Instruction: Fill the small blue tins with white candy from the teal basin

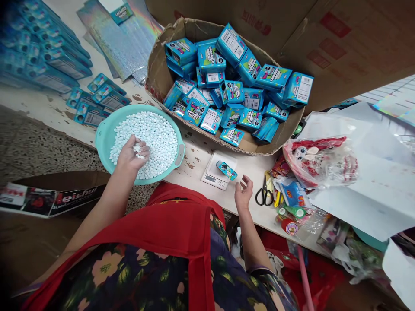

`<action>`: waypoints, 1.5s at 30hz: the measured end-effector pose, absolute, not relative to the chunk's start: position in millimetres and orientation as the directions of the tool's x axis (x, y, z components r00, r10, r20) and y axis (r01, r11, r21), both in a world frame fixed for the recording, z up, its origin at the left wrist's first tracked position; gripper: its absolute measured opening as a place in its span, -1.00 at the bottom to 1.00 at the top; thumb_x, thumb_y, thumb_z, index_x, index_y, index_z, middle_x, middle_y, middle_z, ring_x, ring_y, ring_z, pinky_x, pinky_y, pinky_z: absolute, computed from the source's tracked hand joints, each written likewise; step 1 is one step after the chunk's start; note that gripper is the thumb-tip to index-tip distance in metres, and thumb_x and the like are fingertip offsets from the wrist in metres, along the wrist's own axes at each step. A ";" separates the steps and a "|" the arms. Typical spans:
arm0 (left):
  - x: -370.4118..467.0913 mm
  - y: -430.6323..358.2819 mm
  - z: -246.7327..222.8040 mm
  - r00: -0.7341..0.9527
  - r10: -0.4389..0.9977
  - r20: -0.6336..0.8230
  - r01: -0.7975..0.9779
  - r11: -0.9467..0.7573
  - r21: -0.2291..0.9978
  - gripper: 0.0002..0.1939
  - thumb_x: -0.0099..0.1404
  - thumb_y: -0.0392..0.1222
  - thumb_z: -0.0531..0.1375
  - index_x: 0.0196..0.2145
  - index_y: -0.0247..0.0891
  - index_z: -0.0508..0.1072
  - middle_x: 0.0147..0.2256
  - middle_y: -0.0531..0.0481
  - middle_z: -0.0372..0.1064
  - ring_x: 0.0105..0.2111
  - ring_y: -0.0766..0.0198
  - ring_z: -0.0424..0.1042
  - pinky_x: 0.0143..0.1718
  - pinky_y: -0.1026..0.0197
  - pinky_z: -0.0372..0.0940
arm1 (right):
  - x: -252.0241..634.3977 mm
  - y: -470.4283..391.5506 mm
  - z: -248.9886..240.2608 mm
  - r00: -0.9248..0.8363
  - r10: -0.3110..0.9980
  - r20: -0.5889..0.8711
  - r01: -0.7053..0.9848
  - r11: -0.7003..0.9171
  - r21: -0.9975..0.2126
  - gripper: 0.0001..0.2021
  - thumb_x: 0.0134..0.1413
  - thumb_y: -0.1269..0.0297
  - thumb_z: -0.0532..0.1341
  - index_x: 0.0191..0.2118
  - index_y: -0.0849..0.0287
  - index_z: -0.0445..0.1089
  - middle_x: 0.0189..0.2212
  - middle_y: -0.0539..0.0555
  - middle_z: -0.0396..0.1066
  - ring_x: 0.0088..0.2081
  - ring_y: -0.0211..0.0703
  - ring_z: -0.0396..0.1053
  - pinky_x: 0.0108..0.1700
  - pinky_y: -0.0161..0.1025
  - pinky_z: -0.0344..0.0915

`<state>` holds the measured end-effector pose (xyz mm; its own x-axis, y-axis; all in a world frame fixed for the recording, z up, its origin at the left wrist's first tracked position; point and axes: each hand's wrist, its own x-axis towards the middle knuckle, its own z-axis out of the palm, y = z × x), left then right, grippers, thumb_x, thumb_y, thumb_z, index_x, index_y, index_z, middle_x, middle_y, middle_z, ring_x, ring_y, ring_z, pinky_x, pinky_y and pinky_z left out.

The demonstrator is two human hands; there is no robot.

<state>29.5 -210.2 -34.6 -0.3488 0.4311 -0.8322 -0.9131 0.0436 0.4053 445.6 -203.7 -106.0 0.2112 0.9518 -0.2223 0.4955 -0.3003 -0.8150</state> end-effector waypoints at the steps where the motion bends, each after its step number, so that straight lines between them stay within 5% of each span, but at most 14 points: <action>1: 29.5 -210.4 -33.9 -0.349 0.428 -0.834 -0.913 0.045 0.405 -0.66 0.43 -0.08 -0.01 -0.50 -0.24 0.18 -0.68 0.15 0.11 -0.76 0.50 0.10 -0.78 0.46 -0.04 | 443.5 -203.7 -105.3 0.193 0.954 -0.228 0.490 -0.295 -0.820 -0.53 -0.07 0.18 0.23 0.02 0.16 0.27 0.05 0.22 0.31 0.05 0.01 0.33 0.03 0.06 0.33; 8: 30.3 -208.3 -35.8 -0.364 0.425 -0.829 -0.908 0.036 0.417 -0.65 0.43 -0.09 -0.01 -0.50 -0.24 0.19 -0.68 0.14 0.12 -0.76 0.48 0.11 -0.78 0.45 -0.03 | 422.1 -195.0 -100.3 0.038 0.983 -0.179 0.523 -0.172 -0.834 -0.31 -0.18 0.13 0.37 0.12 0.14 0.20 0.11 0.22 0.28 0.13 0.04 0.28 0.07 0.03 0.30; 12: 30.4 -200.9 -32.8 -0.375 0.431 -0.821 -0.910 -0.002 0.414 -0.61 0.42 -0.02 0.01 -0.52 -0.25 0.19 -0.71 0.15 0.09 -0.77 0.50 0.07 -0.80 0.46 -0.08 | 399.2 -179.4 -83.1 -0.011 0.998 -0.066 0.554 -0.048 -0.831 -0.58 -0.11 0.09 0.37 -0.13 0.17 0.38 -0.19 0.11 0.44 -0.12 -0.04 0.41 -0.04 -0.03 0.35; 15: 40.1 -193.9 -9.0 -0.312 0.523 -0.793 -0.932 -0.007 0.362 -0.58 0.42 0.02 -0.01 -0.54 -0.25 0.19 -0.72 0.16 0.05 -0.79 0.52 0.03 -0.81 0.45 -0.14 | 365.1 -166.7 -51.2 -0.201 0.976 0.089 0.543 0.186 -0.819 -0.67 -0.07 0.15 0.38 -0.16 0.13 0.42 -0.26 0.05 0.45 -0.20 -0.09 0.41 -0.10 -0.09 0.36; 20: 80.6 -185.4 40.2 -0.486 0.709 -0.511 -0.780 -0.088 0.620 -0.54 0.27 0.16 0.16 -0.56 -0.24 0.21 -0.69 0.16 0.07 -0.76 0.51 0.06 -0.77 0.36 -0.10 | 286.8 -158.2 -6.1 -0.503 0.838 0.210 0.374 0.431 -0.821 -0.69 0.00 0.21 0.35 -0.09 0.02 0.43 -0.23 0.05 0.49 -0.20 -0.06 0.43 -0.13 -0.08 0.37; 27: 91.9 -187.3 38.0 -0.710 0.656 -0.255 -0.449 -0.143 0.882 -0.46 0.22 0.24 0.17 -0.65 -0.22 0.18 -0.67 0.10 0.09 -0.64 0.41 0.25 -0.58 0.23 0.12 | 228.4 -162.7 -2.9 -0.587 0.791 0.171 0.295 0.406 -0.865 -0.68 0.01 0.16 0.35 -0.07 -0.01 0.43 -0.22 0.04 0.49 -0.18 -0.05 0.43 -0.13 -0.08 0.37; 33: 78.3 -187.3 33.5 -0.768 0.580 -0.270 -0.447 -0.185 0.875 -0.49 0.23 0.21 0.18 -0.61 -0.22 0.17 -0.66 0.13 0.00 -0.69 0.45 0.07 -0.66 0.23 -0.06 | 217.9 -160.0 -3.8 -0.585 0.793 0.169 0.287 0.398 -0.871 -0.69 0.00 0.19 0.35 -0.09 0.01 0.44 -0.24 0.03 0.49 -0.19 -0.07 0.42 -0.13 -0.12 0.36; 41: 59.3 -185.9 34.7 -0.624 0.675 -0.394 -0.600 -0.091 0.795 -0.47 0.26 0.21 0.14 -0.64 -0.23 0.14 -0.67 0.15 -0.09 -0.73 0.48 -0.04 -0.71 0.28 -0.12 | 239.1 -160.1 -28.4 -0.529 0.843 0.094 0.151 0.203 -0.967 -0.67 -0.04 0.21 0.38 -0.11 0.03 0.42 -0.18 0.05 0.46 -0.13 -0.09 0.43 -0.07 -0.10 0.38; 43: 46.6 -188.8 20.9 -0.675 0.631 -0.382 -0.477 0.022 0.879 -0.52 0.28 0.16 0.14 -0.62 -0.22 0.21 -0.65 0.09 0.02 -0.67 0.41 0.10 -0.65 0.29 0.00 | 253.1 -161.5 -34.4 -0.505 0.859 0.083 0.111 0.161 -0.981 -0.65 -0.06 0.22 0.40 -0.11 0.03 0.40 -0.16 0.07 0.45 -0.09 -0.06 0.43 -0.04 -0.07 0.38; 45: 34.4 -193.5 0.7 -0.737 0.615 -0.280 -0.174 0.228 0.958 -0.67 0.22 0.03 0.24 -0.56 -0.22 0.34 -0.53 -0.01 0.24 -0.46 0.27 0.31 -0.48 0.26 0.19 | 268.3 -162.6 -37.0 -0.475 0.876 0.085 0.105 0.152 -0.983 -0.65 -0.06 0.23 0.40 -0.11 0.02 0.40 -0.16 0.08 0.44 -0.07 -0.05 0.42 -0.02 -0.04 0.37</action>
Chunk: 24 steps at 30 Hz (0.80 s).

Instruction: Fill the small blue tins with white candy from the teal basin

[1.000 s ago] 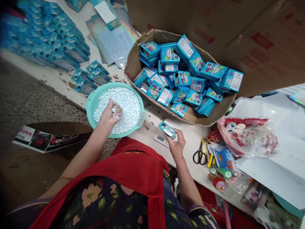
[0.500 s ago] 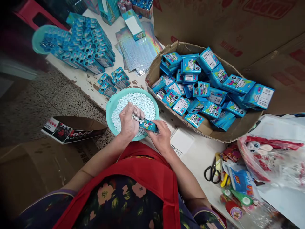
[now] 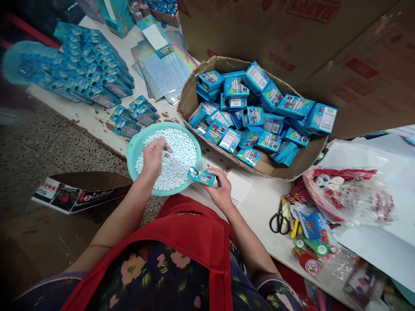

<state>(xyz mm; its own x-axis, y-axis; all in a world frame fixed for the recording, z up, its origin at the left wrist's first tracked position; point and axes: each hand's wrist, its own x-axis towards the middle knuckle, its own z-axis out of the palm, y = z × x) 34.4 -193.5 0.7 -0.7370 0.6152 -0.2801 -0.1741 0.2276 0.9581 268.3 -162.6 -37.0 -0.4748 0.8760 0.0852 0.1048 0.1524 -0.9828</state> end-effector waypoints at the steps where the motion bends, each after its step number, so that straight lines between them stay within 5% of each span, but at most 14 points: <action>1: 29.8 -196.2 -10.2 -0.749 0.629 -0.208 0.016 0.331 0.943 -0.78 0.17 -0.05 0.28 -0.49 -0.21 0.40 -0.41 -0.06 0.34 -0.30 0.18 0.36 -0.33 0.21 0.25 | 276.3 -163.1 -37.2 -0.457 0.885 0.086 0.110 0.152 -0.982 -0.66 -0.06 0.23 0.40 -0.12 0.02 0.39 -0.16 0.08 0.44 -0.07 -0.06 0.41 -0.01 -0.04 0.37; 3: 25.6 -201.7 -30.0 -0.715 0.691 -0.107 0.319 0.458 0.830 -0.85 0.11 -0.16 0.31 -0.34 -0.19 0.47 -0.20 -0.11 0.39 -0.05 0.02 0.31 -0.05 0.08 0.22 | 293.6 -164.1 -37.7 -0.403 0.912 0.081 0.148 0.152 -0.977 -0.66 -0.08 0.21 0.41 -0.13 0.03 0.39 -0.15 0.09 0.42 -0.06 -0.05 0.40 0.01 -0.02 0.35; 6: 30.6 -207.1 -48.0 -0.645 0.758 -0.098 0.453 0.482 0.750 -0.85 0.17 -0.16 0.23 -0.27 -0.19 0.47 -0.15 -0.12 0.40 -0.01 -0.01 0.29 0.09 0.00 0.12 | 324.6 -166.5 -44.9 -0.247 0.968 0.048 0.270 0.117 -0.956 -0.62 -0.13 0.13 0.42 -0.15 0.05 0.39 -0.12 0.09 0.35 -0.02 -0.03 0.35 0.04 0.01 0.31; 10: 39.3 -207.4 -53.4 -0.644 0.759 -0.093 0.436 0.464 0.771 -0.88 0.21 -0.14 0.17 -0.33 -0.19 0.48 -0.21 -0.09 0.42 -0.07 0.05 0.34 0.06 0.06 0.15 | 369.3 -171.7 -72.9 -0.015 1.000 -0.023 0.362 -0.017 -0.932 -0.60 -0.14 0.08 0.40 -0.16 0.09 0.39 -0.18 0.06 0.31 -0.08 -0.05 0.33 0.01 -0.01 0.30; 15: 31.9 -206.6 -57.4 -0.677 0.725 -0.128 0.362 0.479 0.800 -0.85 0.19 -0.10 0.21 -0.32 -0.19 0.51 -0.20 -0.06 0.43 -0.09 0.09 0.35 0.03 0.10 0.18 | 399.2 -178.4 -105.5 0.069 0.993 -0.095 0.388 -0.114 -0.914 -0.59 -0.14 0.04 0.37 -0.17 0.13 0.39 -0.17 0.08 0.33 -0.06 -0.04 0.34 0.04 0.01 0.29; 24: 29.3 -214.0 -61.7 -0.722 0.673 -0.160 0.267 0.485 0.833 -0.86 0.18 -0.11 0.23 -0.34 -0.20 0.51 -0.27 -0.01 0.43 -0.21 0.19 0.37 -0.10 0.20 0.25 | 445.5 -216.9 -113.8 0.067 0.970 -0.235 0.499 -0.237 -0.834 -0.07 -0.32 -0.01 0.44 0.21 0.10 0.07 0.20 0.26 0.12 0.20 0.11 0.17 0.17 0.14 0.20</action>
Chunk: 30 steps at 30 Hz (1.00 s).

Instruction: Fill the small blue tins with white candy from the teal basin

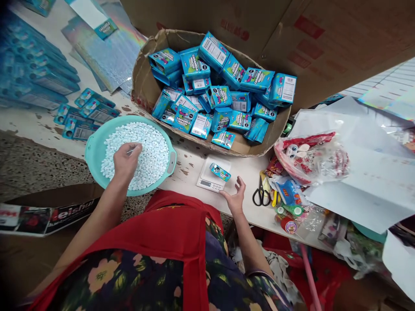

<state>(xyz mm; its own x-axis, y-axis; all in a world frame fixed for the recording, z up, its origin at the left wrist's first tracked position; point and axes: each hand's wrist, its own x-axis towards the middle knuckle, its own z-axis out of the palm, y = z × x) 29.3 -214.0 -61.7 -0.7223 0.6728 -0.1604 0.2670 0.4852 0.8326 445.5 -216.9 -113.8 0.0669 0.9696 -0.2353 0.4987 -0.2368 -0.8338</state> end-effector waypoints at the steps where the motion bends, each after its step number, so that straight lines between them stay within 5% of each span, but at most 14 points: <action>1: 30.4 -214.4 -61.9 -0.725 0.671 -0.157 0.264 0.482 0.835 -0.86 0.18 -0.12 0.23 -0.34 -0.20 0.51 -0.27 -0.01 0.43 -0.21 0.20 0.38 -0.09 0.20 0.25 | 452.4 -222.2 -114.6 0.073 0.967 -0.245 0.522 -0.246 -0.817 -0.08 -0.30 -0.01 0.43 0.21 0.10 0.06 0.21 0.28 0.12 0.20 0.12 0.17 0.17 0.15 0.19; 12: 37.7 -210.2 -55.2 -0.746 0.653 -0.134 0.241 0.452 0.859 -0.88 0.21 -0.13 0.22 -0.34 -0.20 0.50 -0.29 0.01 0.42 -0.21 0.23 0.36 -0.10 0.24 0.24 | 459.8 -218.9 -117.5 0.105 0.963 -0.250 0.596 -0.262 -0.759 -0.04 -0.35 -0.06 0.44 0.21 0.11 0.09 0.20 0.26 0.14 0.21 0.15 0.14 0.19 0.16 0.14; 17: 58.4 -205.4 -42.0 -0.687 0.727 -0.005 0.366 0.352 0.861 -0.88 0.24 -0.16 0.19 -0.32 -0.21 0.51 -0.26 -0.02 0.42 -0.17 0.22 0.37 -0.04 0.21 0.23 | 438.7 -199.3 -113.1 0.039 0.981 -0.192 0.593 -0.177 -0.785 -0.07 -0.31 0.00 0.44 0.22 0.12 0.10 0.19 0.26 0.16 0.21 0.12 0.14 0.20 0.11 0.14; 20: 84.7 -201.1 -36.6 -0.570 0.821 -0.004 0.365 0.258 0.894 -0.87 0.25 -0.17 0.18 -0.32 -0.19 0.52 -0.24 -0.04 0.45 -0.14 0.20 0.37 -0.02 0.17 0.23 | 425.9 -187.3 -113.8 -0.005 0.989 -0.148 0.584 -0.118 -0.803 -0.26 -0.22 0.03 0.41 0.12 0.14 0.23 0.08 0.21 0.29 0.12 0.07 0.25 0.16 0.06 0.19; 25: 135.9 -188.1 -36.1 -0.323 0.882 -0.343 -0.139 0.314 0.939 -0.72 0.24 0.02 0.19 -0.23 -0.20 0.53 -0.18 -0.07 0.49 -0.13 0.19 0.42 -0.02 0.15 0.24 | 395.6 -165.6 -92.6 -0.134 0.991 -0.002 0.581 0.077 -0.810 -0.68 0.00 0.08 0.31 -0.16 0.15 0.41 -0.26 0.06 0.42 -0.18 -0.07 0.38 -0.07 -0.05 0.34; 30: 153.7 -168.3 -18.9 -0.110 0.824 -0.556 -0.751 0.297 0.589 -0.59 0.26 0.14 0.15 -0.24 -0.28 0.54 -0.16 -0.13 0.50 -0.07 0.15 0.44 -0.02 0.15 0.26 | 337.6 -150.8 -17.2 -0.392 0.900 0.189 0.502 0.381 -0.776 -0.68 0.03 0.21 0.35 -0.06 0.06 0.43 -0.24 0.06 0.41 -0.19 -0.09 0.38 -0.13 -0.09 0.35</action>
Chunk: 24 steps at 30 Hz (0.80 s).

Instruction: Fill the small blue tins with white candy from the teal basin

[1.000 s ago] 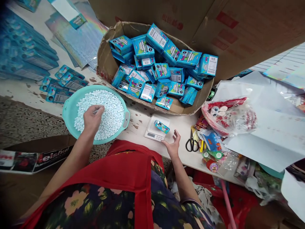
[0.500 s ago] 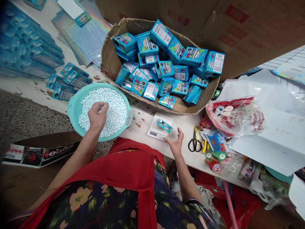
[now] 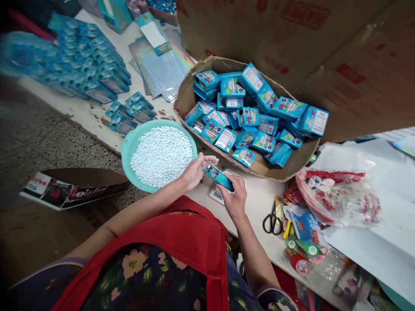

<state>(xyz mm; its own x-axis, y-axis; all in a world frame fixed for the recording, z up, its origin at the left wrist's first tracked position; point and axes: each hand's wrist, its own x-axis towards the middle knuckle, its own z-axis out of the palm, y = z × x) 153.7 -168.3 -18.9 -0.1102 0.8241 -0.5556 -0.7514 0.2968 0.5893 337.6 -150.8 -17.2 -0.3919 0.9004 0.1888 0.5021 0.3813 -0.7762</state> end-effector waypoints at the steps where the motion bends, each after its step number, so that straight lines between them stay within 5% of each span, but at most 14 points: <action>1: 150.3 -166.2 -13.0 -0.085 0.820 -0.566 -0.816 0.268 0.512 -0.60 0.25 0.12 0.16 -0.28 -0.30 0.54 -0.22 -0.12 0.51 -0.13 0.16 0.46 -0.06 0.15 0.28 | 326.0 -149.2 -2.5 -0.415 0.886 0.205 0.491 0.408 -0.770 -0.66 0.02 0.23 0.36 -0.04 0.04 0.43 -0.23 0.06 0.42 -0.19 -0.09 0.38 -0.13 -0.10 0.35; 11: 98.0 -173.5 -8.7 -0.207 0.645 -0.736 -0.973 -0.054 0.226 -0.73 0.26 -0.12 0.17 -0.50 -0.35 0.44 -0.51 -0.04 0.40 -0.48 0.30 0.43 -0.34 0.25 0.30 | 267.4 -138.3 15.1 -0.582 0.799 0.153 0.441 0.467 -0.766 -0.69 0.02 0.23 0.36 -0.07 0.07 0.46 -0.25 0.07 0.43 -0.21 -0.09 0.40 -0.14 -0.10 0.35; 14: 91.6 -177.1 -14.1 -0.226 0.636 -0.738 -0.967 -0.056 0.248 -0.80 0.23 -0.16 0.17 -0.49 -0.31 0.40 -0.51 -0.01 0.36 -0.46 0.28 0.42 -0.33 0.23 0.31 | 266.9 -138.1 7.4 -0.553 0.828 0.089 0.442 0.382 -0.812 -0.68 -0.01 0.21 0.38 -0.09 0.07 0.47 -0.24 0.06 0.43 -0.20 -0.10 0.39 -0.13 -0.12 0.35; 16: 83.8 -182.2 -15.2 -0.283 0.641 -0.714 -0.928 0.006 0.373 -0.81 0.22 -0.12 0.16 -0.47 -0.28 0.40 -0.45 -0.04 0.39 -0.38 0.23 0.44 -0.24 0.18 0.33 | 268.7 -137.2 -2.7 -0.519 0.854 0.026 0.405 0.273 -0.873 -0.66 -0.06 0.20 0.40 -0.10 0.06 0.47 -0.23 0.05 0.42 -0.18 -0.10 0.38 -0.11 -0.12 0.35; 18: 72.2 -189.6 -14.0 -0.415 0.658 -0.628 -0.745 0.150 0.650 -0.83 0.22 -0.12 0.14 -0.39 -0.26 0.44 -0.27 -0.10 0.44 -0.17 0.14 0.44 -0.07 0.09 0.31 | 269.3 -135.4 -16.5 -0.462 0.886 -0.038 0.308 0.120 -0.944 -0.64 -0.09 0.19 0.41 -0.11 0.07 0.46 -0.21 0.04 0.41 -0.17 -0.10 0.39 -0.10 -0.11 0.35; 20: 59.0 -197.7 -8.5 -0.544 0.723 -0.426 -0.326 0.286 0.901 -0.79 0.20 -0.21 0.14 -0.21 -0.22 0.47 -0.02 -0.12 0.39 0.08 0.07 0.30 0.13 0.00 0.19 | 265.0 -133.4 -30.4 -0.383 0.920 -0.086 0.188 -0.013 -0.982 -0.62 -0.11 0.19 0.42 -0.11 0.08 0.45 -0.20 0.04 0.42 -0.16 -0.10 0.41 -0.07 -0.08 0.36; 24: 41.2 -206.4 18.2 -0.293 0.956 -0.014 0.439 0.147 0.886 -0.37 0.17 -0.36 0.11 0.20 -0.11 0.21 0.23 -0.07 0.14 0.26 0.10 0.07 0.28 -0.06 0.01 | 235.6 -131.6 -41.1 -0.346 0.936 -0.066 0.105 -0.031 -0.994 -0.62 -0.14 0.21 0.43 -0.14 0.10 0.45 -0.20 0.04 0.44 -0.15 -0.07 0.41 -0.02 -0.03 0.35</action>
